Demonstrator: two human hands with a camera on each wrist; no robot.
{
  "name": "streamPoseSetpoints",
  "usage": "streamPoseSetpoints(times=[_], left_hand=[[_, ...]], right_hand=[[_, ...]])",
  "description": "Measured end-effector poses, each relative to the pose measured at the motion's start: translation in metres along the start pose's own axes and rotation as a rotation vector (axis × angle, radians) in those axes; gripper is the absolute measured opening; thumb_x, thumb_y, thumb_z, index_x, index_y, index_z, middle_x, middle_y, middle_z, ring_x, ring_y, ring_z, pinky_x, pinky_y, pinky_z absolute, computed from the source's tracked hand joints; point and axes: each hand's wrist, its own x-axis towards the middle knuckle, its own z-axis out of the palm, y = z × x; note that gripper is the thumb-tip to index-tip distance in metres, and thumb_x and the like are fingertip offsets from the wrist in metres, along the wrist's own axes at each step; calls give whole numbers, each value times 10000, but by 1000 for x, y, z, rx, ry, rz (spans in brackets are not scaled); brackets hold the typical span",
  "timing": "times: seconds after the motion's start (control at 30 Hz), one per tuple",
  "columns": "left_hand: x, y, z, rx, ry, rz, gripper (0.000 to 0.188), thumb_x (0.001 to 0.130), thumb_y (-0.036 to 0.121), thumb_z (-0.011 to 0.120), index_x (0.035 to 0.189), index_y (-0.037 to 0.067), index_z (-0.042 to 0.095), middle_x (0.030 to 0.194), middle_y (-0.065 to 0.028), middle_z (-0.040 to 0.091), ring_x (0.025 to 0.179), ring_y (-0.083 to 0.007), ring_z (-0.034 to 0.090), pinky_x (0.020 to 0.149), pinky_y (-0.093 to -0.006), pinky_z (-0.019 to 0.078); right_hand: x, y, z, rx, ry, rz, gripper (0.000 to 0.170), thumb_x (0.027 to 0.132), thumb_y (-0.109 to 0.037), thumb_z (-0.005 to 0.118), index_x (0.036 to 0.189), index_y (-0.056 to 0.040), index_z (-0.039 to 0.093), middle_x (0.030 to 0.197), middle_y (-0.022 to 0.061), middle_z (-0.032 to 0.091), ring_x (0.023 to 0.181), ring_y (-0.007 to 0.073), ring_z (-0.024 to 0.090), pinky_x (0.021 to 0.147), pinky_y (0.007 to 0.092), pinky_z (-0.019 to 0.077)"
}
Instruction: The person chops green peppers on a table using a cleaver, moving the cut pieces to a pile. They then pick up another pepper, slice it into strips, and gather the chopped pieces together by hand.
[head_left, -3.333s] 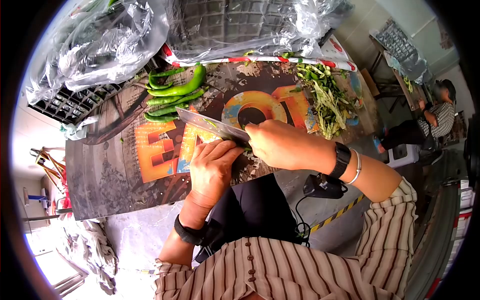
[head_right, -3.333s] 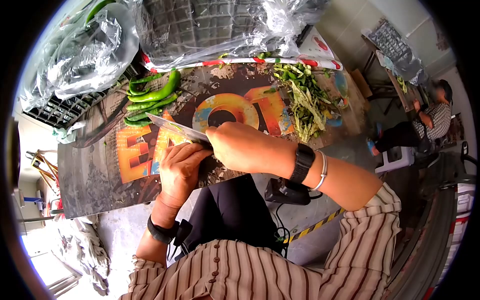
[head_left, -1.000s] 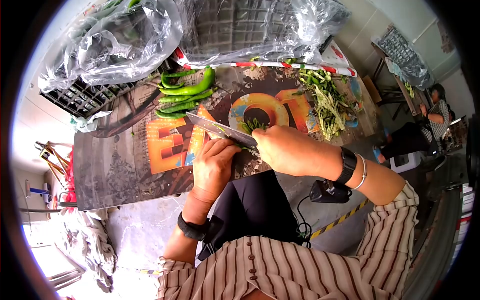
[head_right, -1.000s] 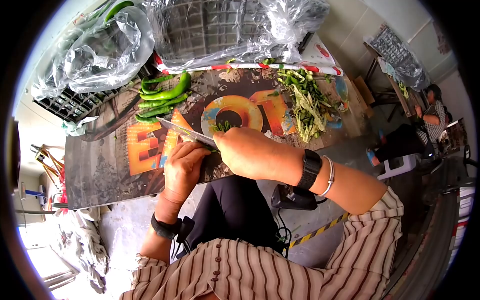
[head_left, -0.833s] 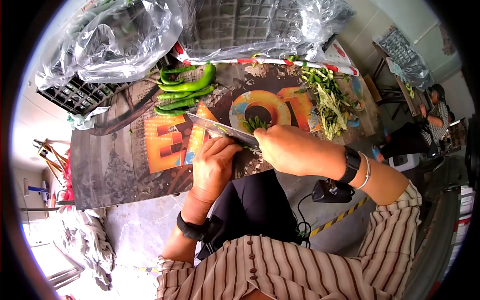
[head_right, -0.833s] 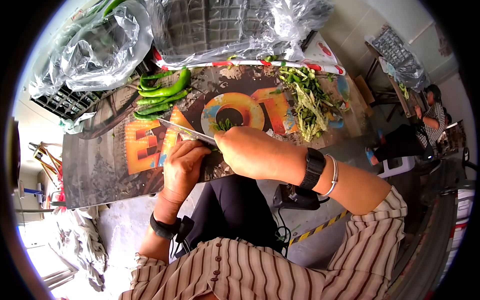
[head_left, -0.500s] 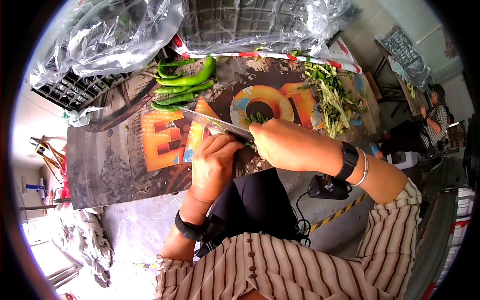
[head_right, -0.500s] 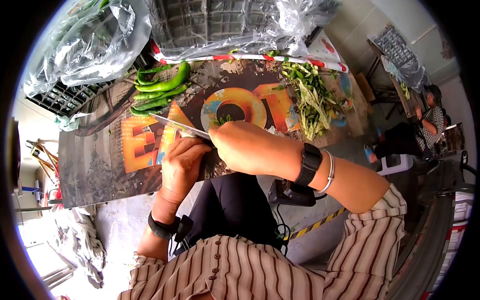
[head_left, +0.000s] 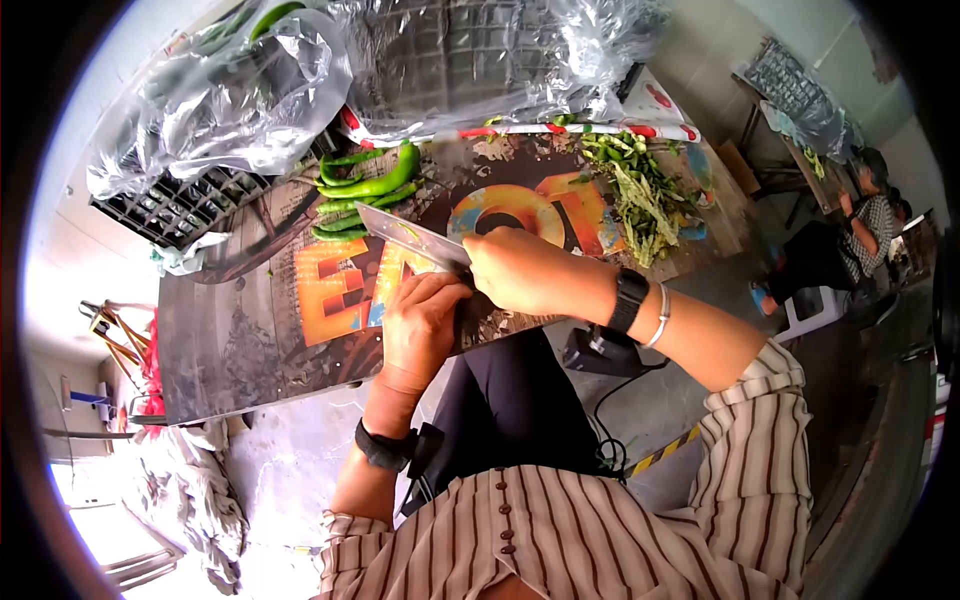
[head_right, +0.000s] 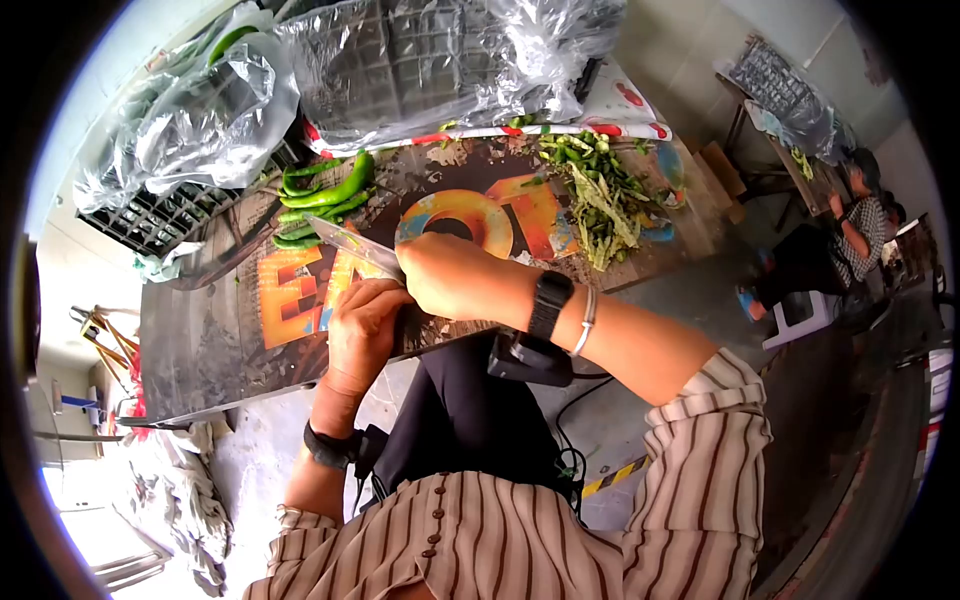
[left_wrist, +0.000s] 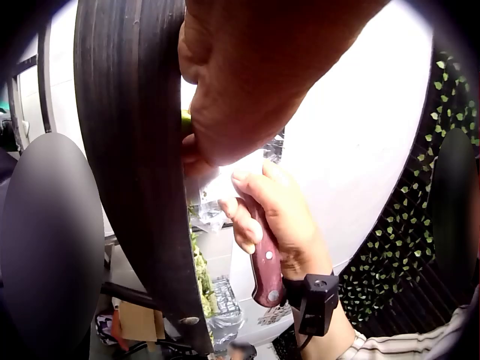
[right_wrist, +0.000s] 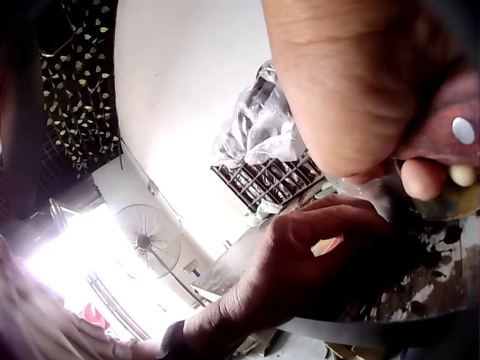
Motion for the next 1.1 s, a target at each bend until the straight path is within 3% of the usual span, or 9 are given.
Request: streamPoseSetpoints(times=[0.13,0.2,0.23,0.33,0.4,0.6,0.93,1.1], left_hand=[[-1,-1,-3,92,10,70,159,735,16,633,854,100,695,953,-6,680,941,-257,632,843,-367,485],[-1,-3,-4,136,21,78,160,736,15,631,856,98,695,957,-9,681,948,-259,629,843,-368,491],[-2,-4,-3,87,12,58,159,737,12,628,855,93,695,957,-16,681,952,-264,626,839,-371,499],[-4,-4,0,30,-4,36,154,739,6,621,851,83,693,954,-28,679,954,-269,624,830,-373,512],[-2,-2,-2,50,16,44,145,741,1,617,842,76,689,940,-35,673,938,-262,628,812,-365,522],[-1,-4,-3,46,11,43,136,744,7,621,840,76,687,923,-36,668,900,-251,640,781,-353,528],[0,-3,-4,-17,2,-46,145,742,-13,643,837,86,694,909,-30,676,883,-253,649,780,-353,530],[1,-2,-6,-56,3,-69,155,737,-25,652,834,87,700,913,-31,682,898,-253,652,789,-351,528]], right_hand=[[10,23,-1,-34,5,28,188,816,-108,593,831,77,565,721,252,606,707,426,626,639,488,493],[3,35,1,-195,23,-247,178,837,-101,570,850,75,555,734,264,611,715,432,625,642,492,489],[-7,11,-11,-180,148,-148,146,758,-70,597,792,69,626,693,212,644,643,388,659,594,464,523],[-24,-13,-25,-51,115,-81,155,773,-66,596,841,73,588,706,220,646,645,396,655,583,471,523],[-31,-16,-28,-107,-41,-11,139,787,-53,589,853,67,560,701,239,641,661,412,655,578,481,520],[-38,-32,-39,-26,-129,100,113,810,-35,565,844,73,564,715,268,641,691,431,656,601,489,521],[-26,-21,-44,57,-272,106,94,796,-15,573,827,73,566,734,277,640,724,430,658,645,474,521],[-18,-14,-32,56,-195,-9,104,777,-11,586,823,79,567,746,280,638,737,428,656,653,473,517]])
